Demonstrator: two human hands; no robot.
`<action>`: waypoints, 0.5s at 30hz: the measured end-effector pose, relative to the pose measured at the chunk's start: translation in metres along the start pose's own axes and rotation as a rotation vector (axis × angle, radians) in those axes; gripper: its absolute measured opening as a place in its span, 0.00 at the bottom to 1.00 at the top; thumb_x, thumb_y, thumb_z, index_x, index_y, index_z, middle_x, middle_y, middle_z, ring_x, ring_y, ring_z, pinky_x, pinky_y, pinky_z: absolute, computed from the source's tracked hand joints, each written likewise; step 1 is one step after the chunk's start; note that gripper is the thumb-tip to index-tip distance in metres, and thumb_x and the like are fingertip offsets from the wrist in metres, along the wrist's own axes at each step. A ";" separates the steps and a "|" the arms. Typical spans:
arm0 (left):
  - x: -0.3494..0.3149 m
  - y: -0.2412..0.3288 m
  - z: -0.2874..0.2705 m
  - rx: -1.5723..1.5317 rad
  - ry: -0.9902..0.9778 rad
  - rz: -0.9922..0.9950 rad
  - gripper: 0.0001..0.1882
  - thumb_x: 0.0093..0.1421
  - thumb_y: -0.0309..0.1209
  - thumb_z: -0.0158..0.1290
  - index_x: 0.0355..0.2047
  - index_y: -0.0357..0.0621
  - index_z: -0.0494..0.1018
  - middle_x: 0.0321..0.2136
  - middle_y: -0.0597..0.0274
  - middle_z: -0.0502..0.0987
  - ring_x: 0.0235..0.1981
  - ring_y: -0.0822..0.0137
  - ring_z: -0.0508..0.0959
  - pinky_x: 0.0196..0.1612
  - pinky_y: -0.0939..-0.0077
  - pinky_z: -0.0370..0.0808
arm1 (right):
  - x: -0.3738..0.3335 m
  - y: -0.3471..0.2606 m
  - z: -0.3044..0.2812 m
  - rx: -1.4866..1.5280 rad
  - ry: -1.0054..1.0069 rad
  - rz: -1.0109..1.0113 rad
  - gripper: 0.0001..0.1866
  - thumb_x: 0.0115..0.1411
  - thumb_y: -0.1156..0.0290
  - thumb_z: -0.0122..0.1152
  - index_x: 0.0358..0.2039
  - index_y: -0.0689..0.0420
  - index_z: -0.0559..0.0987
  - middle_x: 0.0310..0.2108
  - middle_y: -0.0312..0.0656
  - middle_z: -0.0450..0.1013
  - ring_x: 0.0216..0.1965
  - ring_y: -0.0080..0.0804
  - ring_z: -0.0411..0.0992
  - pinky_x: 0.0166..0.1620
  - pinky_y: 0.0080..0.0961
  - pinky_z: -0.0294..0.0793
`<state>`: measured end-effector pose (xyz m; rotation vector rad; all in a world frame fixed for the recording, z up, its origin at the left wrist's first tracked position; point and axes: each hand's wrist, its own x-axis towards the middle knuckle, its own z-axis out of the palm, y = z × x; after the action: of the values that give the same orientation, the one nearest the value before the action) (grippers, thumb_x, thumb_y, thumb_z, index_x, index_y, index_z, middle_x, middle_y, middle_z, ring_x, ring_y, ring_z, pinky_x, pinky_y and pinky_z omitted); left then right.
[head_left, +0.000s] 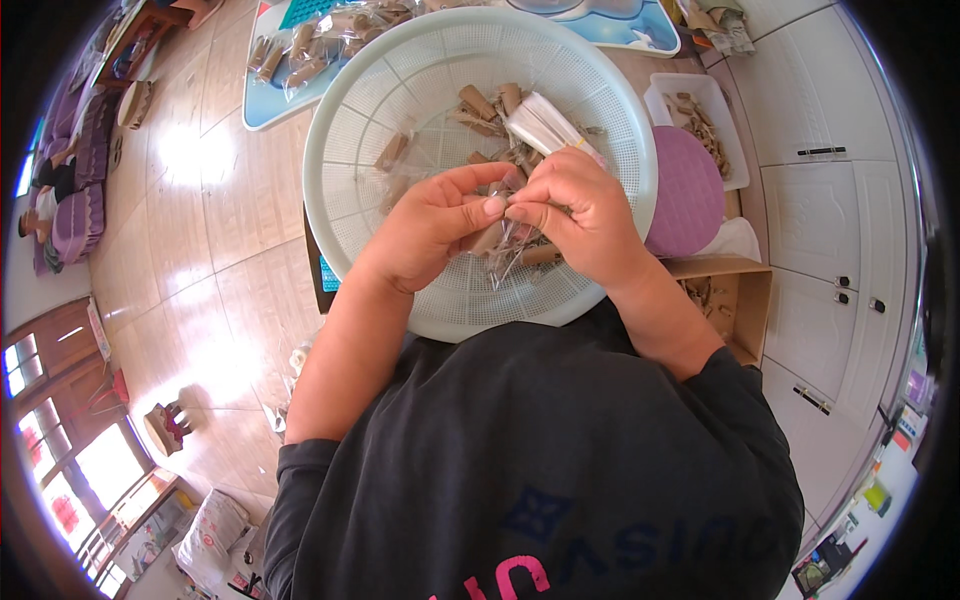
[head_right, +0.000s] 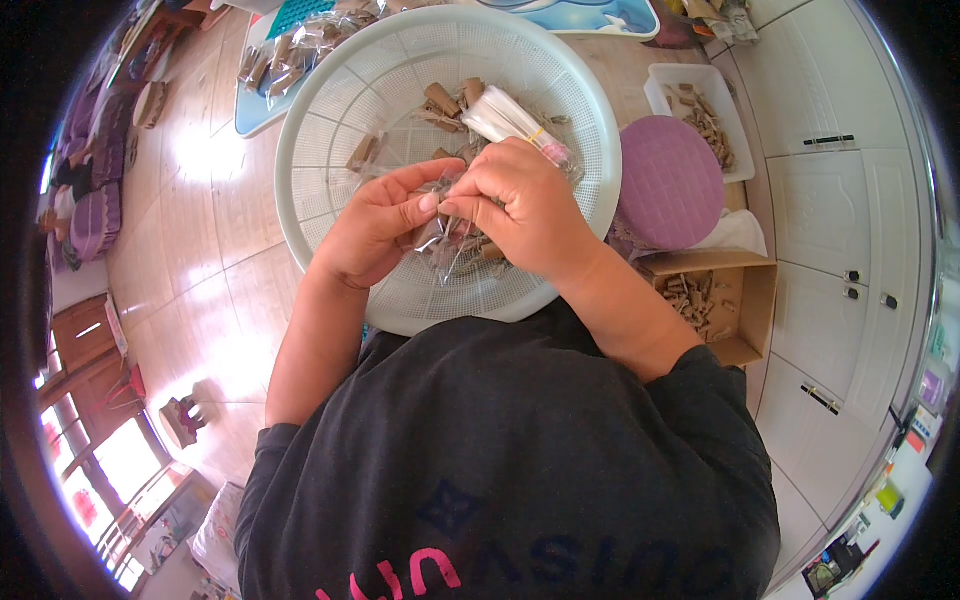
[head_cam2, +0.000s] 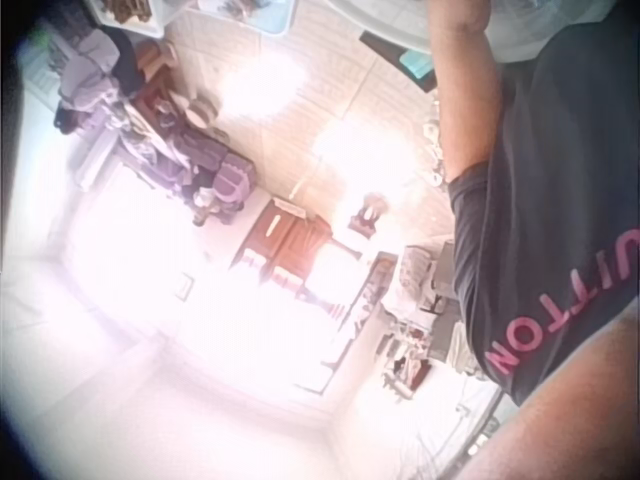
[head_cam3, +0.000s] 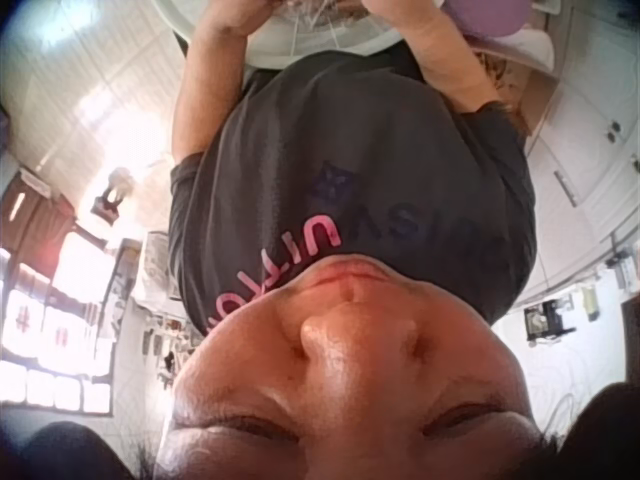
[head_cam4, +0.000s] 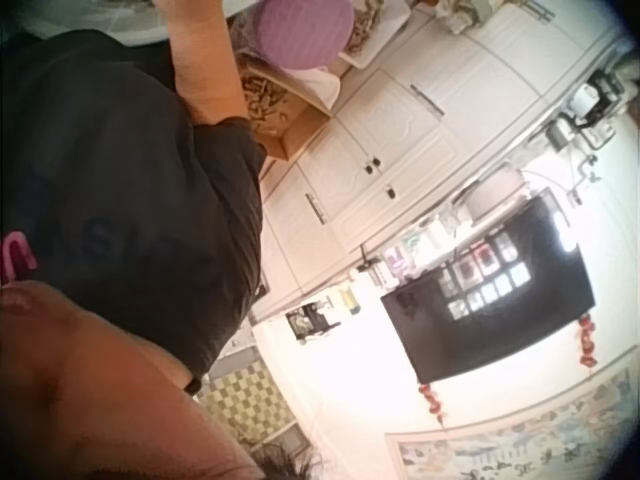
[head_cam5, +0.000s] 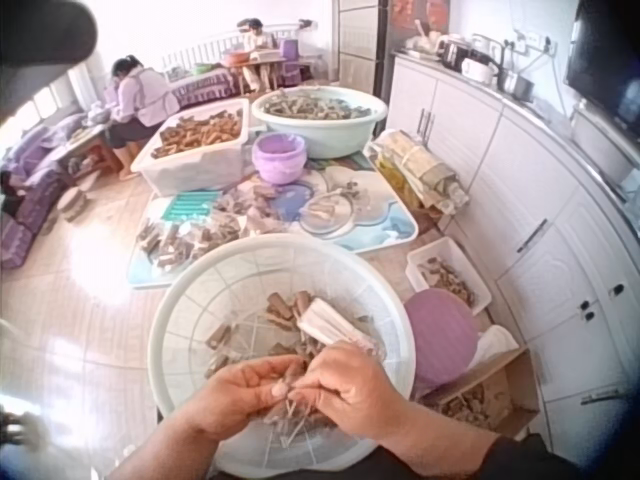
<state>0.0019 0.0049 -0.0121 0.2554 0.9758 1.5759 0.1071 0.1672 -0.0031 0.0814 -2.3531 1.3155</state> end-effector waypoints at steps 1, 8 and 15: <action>0.000 -0.001 -0.002 -0.004 0.010 0.006 0.26 0.57 0.28 0.51 0.53 0.29 0.57 0.38 0.56 0.73 0.39 0.71 0.74 0.42 0.80 0.71 | -0.002 0.000 0.001 0.009 -0.024 0.005 0.07 0.46 0.69 0.65 0.23 0.58 0.77 0.24 0.37 0.68 0.31 0.30 0.68 0.34 0.23 0.66; 0.000 -0.001 0.005 -0.003 0.065 0.071 0.22 0.59 0.28 0.48 0.52 0.31 0.59 0.36 0.57 0.74 0.35 0.74 0.75 0.39 0.81 0.72 | -0.008 -0.005 0.012 0.311 0.085 0.297 0.07 0.50 0.74 0.62 0.31 0.57 0.77 0.30 0.37 0.68 0.35 0.23 0.67 0.38 0.20 0.68; -0.003 -0.003 0.024 0.247 0.341 0.207 0.12 0.60 0.29 0.48 0.41 0.36 0.72 0.33 0.61 0.76 0.30 0.79 0.73 0.33 0.86 0.70 | -0.005 0.002 0.014 0.603 0.211 0.510 0.11 0.50 0.81 0.57 0.36 0.58 0.75 0.30 0.37 0.69 0.28 0.22 0.69 0.33 0.17 0.69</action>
<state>0.0203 0.0127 0.0011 0.2704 1.4519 1.7205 0.1061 0.1557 -0.0130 -0.4797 -1.7862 2.1210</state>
